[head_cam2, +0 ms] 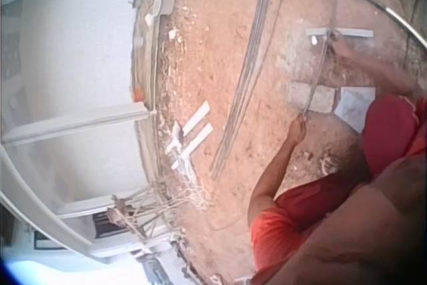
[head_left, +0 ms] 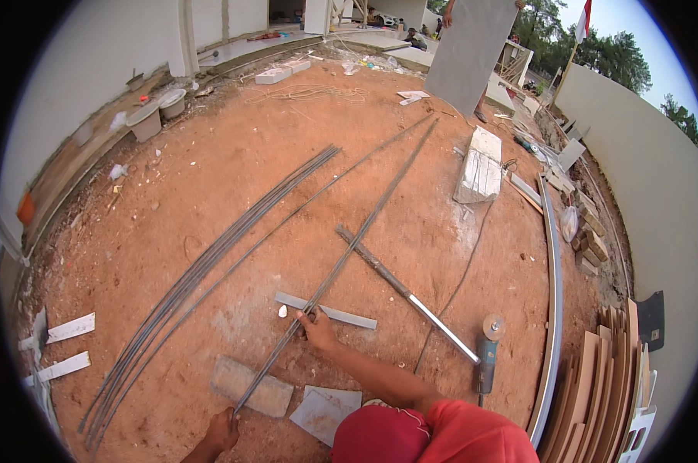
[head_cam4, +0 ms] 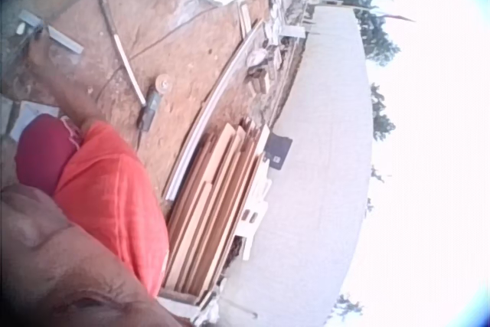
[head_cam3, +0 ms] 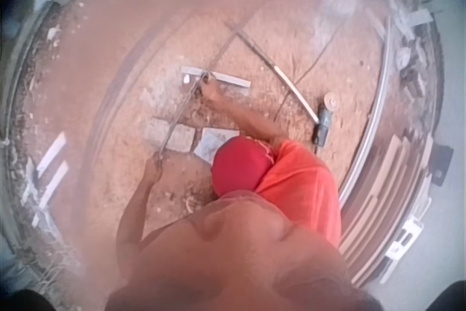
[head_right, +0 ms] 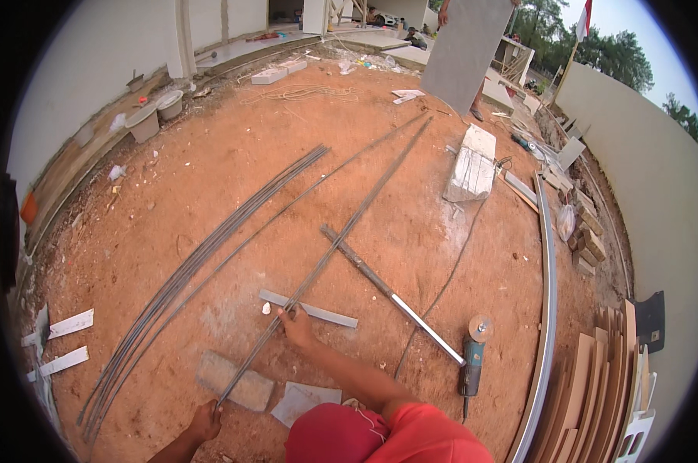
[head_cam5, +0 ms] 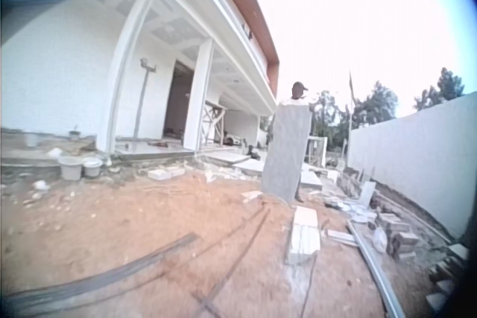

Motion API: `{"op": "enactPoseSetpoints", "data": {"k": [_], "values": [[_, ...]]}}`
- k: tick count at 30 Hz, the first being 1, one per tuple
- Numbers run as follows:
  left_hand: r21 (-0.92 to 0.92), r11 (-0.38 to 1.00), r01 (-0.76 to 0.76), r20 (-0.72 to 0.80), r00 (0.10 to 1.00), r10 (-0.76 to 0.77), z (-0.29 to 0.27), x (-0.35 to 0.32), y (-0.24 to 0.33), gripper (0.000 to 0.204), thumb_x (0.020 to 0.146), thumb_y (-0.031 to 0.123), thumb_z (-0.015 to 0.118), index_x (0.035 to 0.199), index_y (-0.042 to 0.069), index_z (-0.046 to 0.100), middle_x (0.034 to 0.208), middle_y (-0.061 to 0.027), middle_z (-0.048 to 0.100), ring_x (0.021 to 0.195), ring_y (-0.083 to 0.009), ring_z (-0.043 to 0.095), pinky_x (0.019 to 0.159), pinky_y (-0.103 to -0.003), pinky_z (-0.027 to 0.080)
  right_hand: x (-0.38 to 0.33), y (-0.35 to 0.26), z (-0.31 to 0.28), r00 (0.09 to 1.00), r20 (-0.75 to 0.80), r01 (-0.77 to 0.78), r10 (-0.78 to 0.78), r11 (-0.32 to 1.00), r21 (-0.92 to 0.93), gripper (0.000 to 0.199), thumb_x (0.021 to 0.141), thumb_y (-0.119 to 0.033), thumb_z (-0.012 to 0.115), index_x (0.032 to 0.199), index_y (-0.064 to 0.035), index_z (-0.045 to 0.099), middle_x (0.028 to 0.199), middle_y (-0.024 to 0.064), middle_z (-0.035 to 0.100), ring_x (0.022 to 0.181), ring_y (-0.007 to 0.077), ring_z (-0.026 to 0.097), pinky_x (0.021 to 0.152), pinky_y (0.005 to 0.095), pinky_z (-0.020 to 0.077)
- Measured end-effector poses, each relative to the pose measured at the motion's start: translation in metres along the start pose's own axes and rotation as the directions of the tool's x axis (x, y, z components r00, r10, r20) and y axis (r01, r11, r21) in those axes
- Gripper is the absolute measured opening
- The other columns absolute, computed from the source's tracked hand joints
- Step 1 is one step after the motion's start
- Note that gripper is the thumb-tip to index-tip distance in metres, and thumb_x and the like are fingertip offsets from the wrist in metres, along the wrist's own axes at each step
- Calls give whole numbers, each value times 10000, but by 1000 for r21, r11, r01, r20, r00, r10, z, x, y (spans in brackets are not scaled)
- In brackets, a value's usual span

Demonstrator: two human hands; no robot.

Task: The person uses an angle grinder to cut long metal rods on a construction site. They measure and mark the rods, then cut them into shorter segments, stacking the finished pieces on the ground.

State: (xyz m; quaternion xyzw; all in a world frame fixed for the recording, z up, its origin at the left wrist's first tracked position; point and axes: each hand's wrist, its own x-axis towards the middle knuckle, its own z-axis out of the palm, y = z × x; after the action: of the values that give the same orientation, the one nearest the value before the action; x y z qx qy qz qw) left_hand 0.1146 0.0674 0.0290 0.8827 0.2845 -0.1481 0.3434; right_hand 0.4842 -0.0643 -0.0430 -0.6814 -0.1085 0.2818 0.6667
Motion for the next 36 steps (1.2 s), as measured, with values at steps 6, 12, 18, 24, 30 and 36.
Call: {"op": "enactPoseSetpoints", "data": {"k": [6,12,18,24,30,36], "values": [[-65,998,-27,-39,999,24,2,1,0,275,1042,214,499,946,-38,552,645,-224,573,609,-402,639,584,-455,480,23,-16,-21,996,-79,-35,47,989,147,291,1031,-243,636,1059,28,535,750,43,595,609,131,599,518,287,483],[12,994,-104,-137,985,105,0,-1,12,280,1053,215,482,913,-21,538,619,-187,578,558,-353,638,546,-442,488,31,-11,-26,989,-148,28,-20,998,49,238,1019,-189,648,1060,29,564,755,50,606,602,128,605,520,292,490],[-178,983,-35,-77,997,22,5,-6,3,317,1067,234,452,885,-13,536,616,-138,618,551,-226,662,534,-373,530,33,-8,-29,989,-145,28,-23,999,31,212,1016,-171,647,1002,27,572,762,64,623,605,137,636,500,297,498],[-127,991,-38,-116,993,23,5,-11,11,346,1048,270,502,929,-45,584,702,-183,673,649,-287,707,609,-400,561,39,-1,-41,997,-37,-59,62,996,73,212,1020,-170,642,985,26,569,764,74,639,604,150,649,495,296,507],[43,984,-171,-266,948,176,15,-16,2,202,987,100,475,934,-8,637,785,-279,635,754,-456,648,652,-520,489,40,5,-49,999,42,11,-9,999,-42,205,1037,-169,612,956,15,572,714,73,640,587,155,630,509,311,511],[13,989,-150,-157,976,150,4,-14,5,211,990,122,467,899,-13,602,744,-293,622,705,-486,629,600,-538,473,36,-5,-42,999,-15,-37,38,999,39,195,1033,-159,616,982,27,591,722,67,629,581,152,623,503,312,501]]}}
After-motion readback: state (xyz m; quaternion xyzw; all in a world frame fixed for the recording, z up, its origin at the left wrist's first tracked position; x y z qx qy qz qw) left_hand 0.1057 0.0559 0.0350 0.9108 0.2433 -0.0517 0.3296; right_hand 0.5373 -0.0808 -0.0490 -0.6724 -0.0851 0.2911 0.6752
